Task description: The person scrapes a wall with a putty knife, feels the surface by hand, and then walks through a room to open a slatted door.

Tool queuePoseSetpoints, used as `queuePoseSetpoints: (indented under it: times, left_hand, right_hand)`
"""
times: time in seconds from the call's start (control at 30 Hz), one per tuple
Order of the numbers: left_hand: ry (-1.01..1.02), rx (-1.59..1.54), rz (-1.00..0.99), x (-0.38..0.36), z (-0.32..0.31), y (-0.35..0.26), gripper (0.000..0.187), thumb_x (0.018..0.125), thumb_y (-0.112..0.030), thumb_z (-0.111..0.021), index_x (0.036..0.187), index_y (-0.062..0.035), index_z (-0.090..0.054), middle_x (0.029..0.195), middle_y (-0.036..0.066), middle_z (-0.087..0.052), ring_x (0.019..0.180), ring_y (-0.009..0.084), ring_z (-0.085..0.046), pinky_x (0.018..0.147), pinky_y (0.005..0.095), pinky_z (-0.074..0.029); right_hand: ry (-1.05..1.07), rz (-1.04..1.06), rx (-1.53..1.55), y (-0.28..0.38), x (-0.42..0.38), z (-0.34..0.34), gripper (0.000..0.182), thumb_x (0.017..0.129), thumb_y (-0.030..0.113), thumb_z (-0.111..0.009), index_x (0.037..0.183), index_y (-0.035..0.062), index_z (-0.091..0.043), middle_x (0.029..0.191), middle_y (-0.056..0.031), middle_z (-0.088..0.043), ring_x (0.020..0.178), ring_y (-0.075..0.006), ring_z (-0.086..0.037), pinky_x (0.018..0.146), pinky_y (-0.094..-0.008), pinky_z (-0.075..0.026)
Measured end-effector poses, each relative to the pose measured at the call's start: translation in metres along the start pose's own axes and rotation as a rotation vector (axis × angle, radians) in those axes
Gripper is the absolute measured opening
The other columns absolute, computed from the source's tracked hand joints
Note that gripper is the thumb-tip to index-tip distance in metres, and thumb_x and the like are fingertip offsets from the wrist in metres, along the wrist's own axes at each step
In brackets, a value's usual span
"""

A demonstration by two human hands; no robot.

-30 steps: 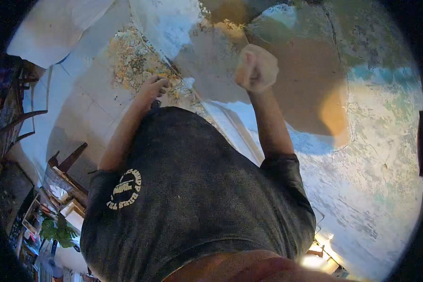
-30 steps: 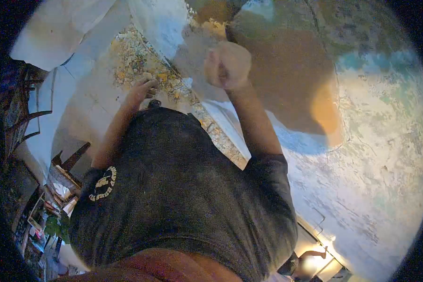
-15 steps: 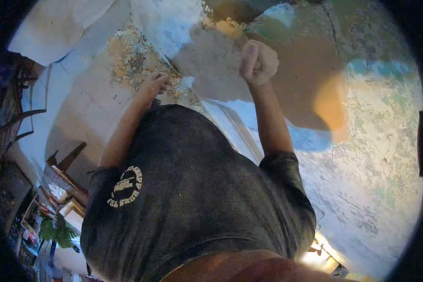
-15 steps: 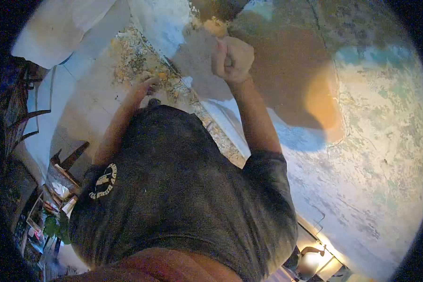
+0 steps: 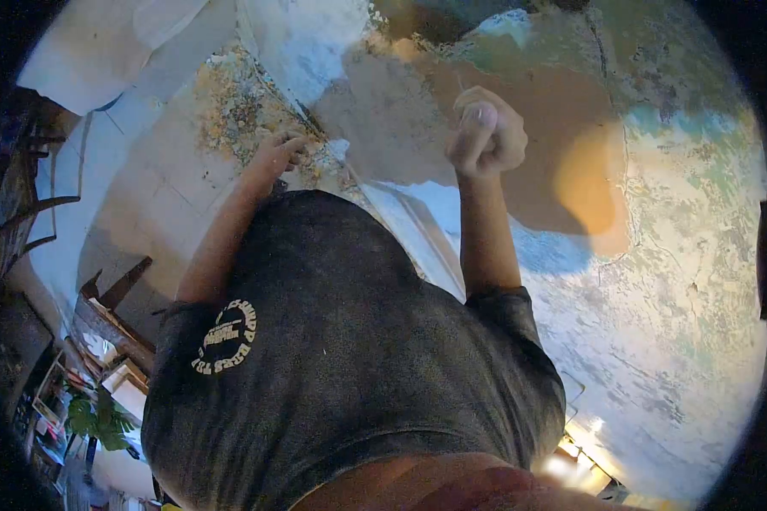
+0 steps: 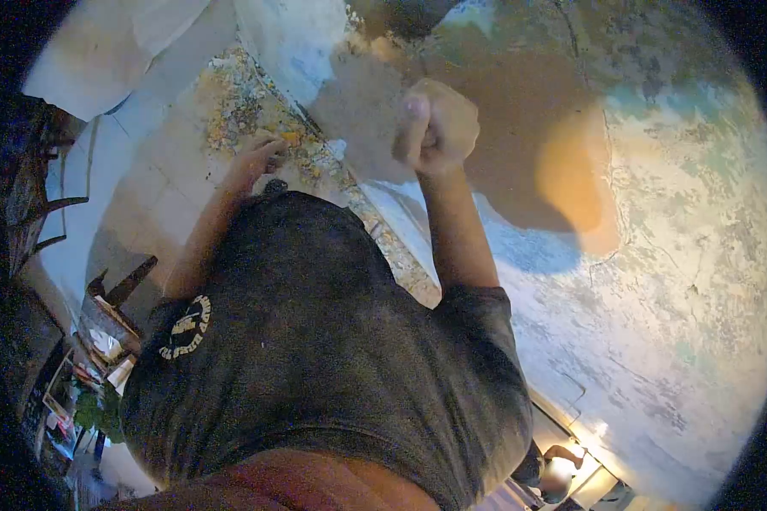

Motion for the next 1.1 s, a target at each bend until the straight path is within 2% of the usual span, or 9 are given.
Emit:
queuePoseSetpoints:
  times: [0.07, 0.13, 0.27, 0.47, 0.53, 0.73, 0.87, 0.97, 1.1]
  left_hand:
    - [-0.035, 0.012, 0.011, -0.002, 0.002, 0.002, 0.033, 0.089, -0.032, -0.057, 0.103, -0.0029, -0.061, 0.087, 0.004, -0.062, 0.072, 0.0137, -0.056, 0.066, 0.0283, -0.046]
    - [0.041, 0.058, -0.038, -0.002, 0.0, -0.005, 0.032, 0.089, -0.032, -0.057, 0.102, -0.0031, -0.061, 0.086, 0.005, -0.062, 0.072, 0.0135, -0.056, 0.065, 0.028, -0.045]
    - [0.054, 0.029, 0.016, 0.005, -0.002, 0.008, 0.032, 0.089, -0.033, -0.056, 0.099, -0.0028, -0.062, 0.087, 0.005, -0.063, 0.073, 0.0134, -0.057, 0.064, 0.0277, -0.045]
    - [0.024, 0.127, -0.066, 0.01, -0.003, -0.006, 0.035, 0.087, -0.036, -0.058, 0.096, -0.0022, -0.061, 0.083, 0.005, -0.061, 0.068, 0.015, -0.053, 0.064, 0.0305, -0.045]
    - [0.032, 0.074, 0.046, 0.006, -0.004, 0.007, 0.035, 0.085, -0.036, -0.059, 0.097, -0.0027, -0.06, 0.081, 0.005, -0.06, 0.066, 0.0146, -0.052, 0.062, 0.03, -0.044]
    - [0.09, 0.162, 0.053, 0.013, -0.005, 0.004, 0.029, 0.088, -0.031, -0.057, 0.099, -0.0049, -0.062, 0.091, 0.005, -0.062, 0.077, 0.017, -0.057, 0.069, 0.0298, -0.047]
    - [0.055, 0.072, 0.058, 0.006, -0.005, -0.004, 0.029, 0.085, -0.034, -0.06, 0.094, -0.0065, -0.059, 0.086, 0.003, -0.059, 0.069, 0.0129, -0.052, 0.064, 0.0272, -0.042]
    - [0.06, 0.076, 0.062, 0.009, -0.002, 0.001, 0.031, 0.085, -0.034, -0.06, 0.096, -0.0059, -0.059, 0.087, 0.003, -0.06, 0.071, 0.0136, -0.052, 0.065, 0.0278, -0.043]
    - [0.057, 0.082, -0.011, -0.002, -0.003, -0.009, 0.031, 0.085, -0.035, -0.06, 0.094, -0.0047, -0.061, 0.088, 0.003, -0.06, 0.074, 0.0141, -0.053, 0.066, 0.0281, -0.043]
  right_hand:
    - [0.036, -0.079, -0.042, -0.012, -0.01, 0.003, 0.016, 0.083, 0.001, -0.052, 0.07, -0.0007, -0.06, 0.062, -0.0152, -0.061, 0.056, -0.0271, -0.063, 0.057, -0.0314, -0.052]
    - [0.145, -0.335, -0.095, -0.023, -0.006, -0.001, 0.036, 0.094, 0.011, -0.043, 0.061, -0.0008, -0.049, 0.052, -0.0043, -0.045, 0.042, -0.014, -0.039, 0.043, -0.0294, -0.038]
    - [-0.092, -0.057, 0.198, 0.015, -0.002, 0.026, 0.037, 0.095, 0.015, -0.043, 0.062, -0.0013, -0.05, 0.054, -0.0038, -0.046, 0.045, -0.0153, -0.042, 0.046, -0.0295, -0.038]
    - [0.144, -0.059, -0.303, 0.004, -0.013, 0.018, 0.013, 0.081, 0.007, -0.055, 0.073, -0.0003, -0.061, 0.063, -0.0144, -0.06, 0.054, -0.0295, -0.061, 0.053, -0.0374, -0.049]
    - [-0.015, -0.063, 0.049, 0.006, -0.021, 0.029, 0.009, 0.078, 0.005, -0.056, 0.073, 0.0012, -0.062, 0.063, -0.0136, -0.059, 0.052, -0.0304, -0.059, 0.051, -0.0354, -0.048]
    - [0.208, -0.177, -0.128, -0.002, -0.005, 0.001, 0.015, 0.08, 0.008, -0.055, 0.066, 0.0031, -0.058, 0.061, -0.013, -0.058, 0.053, -0.0305, -0.06, 0.054, -0.0356, -0.051]
    - [-0.072, -0.056, 0.113, 0.016, -0.004, 0.016, 0.018, 0.078, 0.008, -0.056, 0.061, 0.0065, -0.056, 0.059, -0.0112, -0.058, 0.053, -0.0283, -0.06, 0.055, -0.0298, -0.051]
    - [0.219, -0.216, -0.233, -0.005, -0.006, -0.001, 0.016, 0.078, 0.008, -0.056, 0.061, 0.0068, -0.057, 0.06, -0.0112, -0.059, 0.057, -0.0284, -0.063, 0.059, -0.031, -0.053]
    - [0.003, 0.129, -0.106, 0.017, 0.007, 0.01, 0.017, 0.077, 0.006, -0.057, 0.06, 0.006, -0.054, 0.054, -0.011, -0.052, 0.048, -0.0287, -0.055, 0.048, -0.034, -0.046]
Point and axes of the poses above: each hand's wrist, its own x-axis towards the middle knuckle, its own z-axis out of the back of the hand, y = z × x, the point moved 6 cm from there along x, towards the middle knuckle
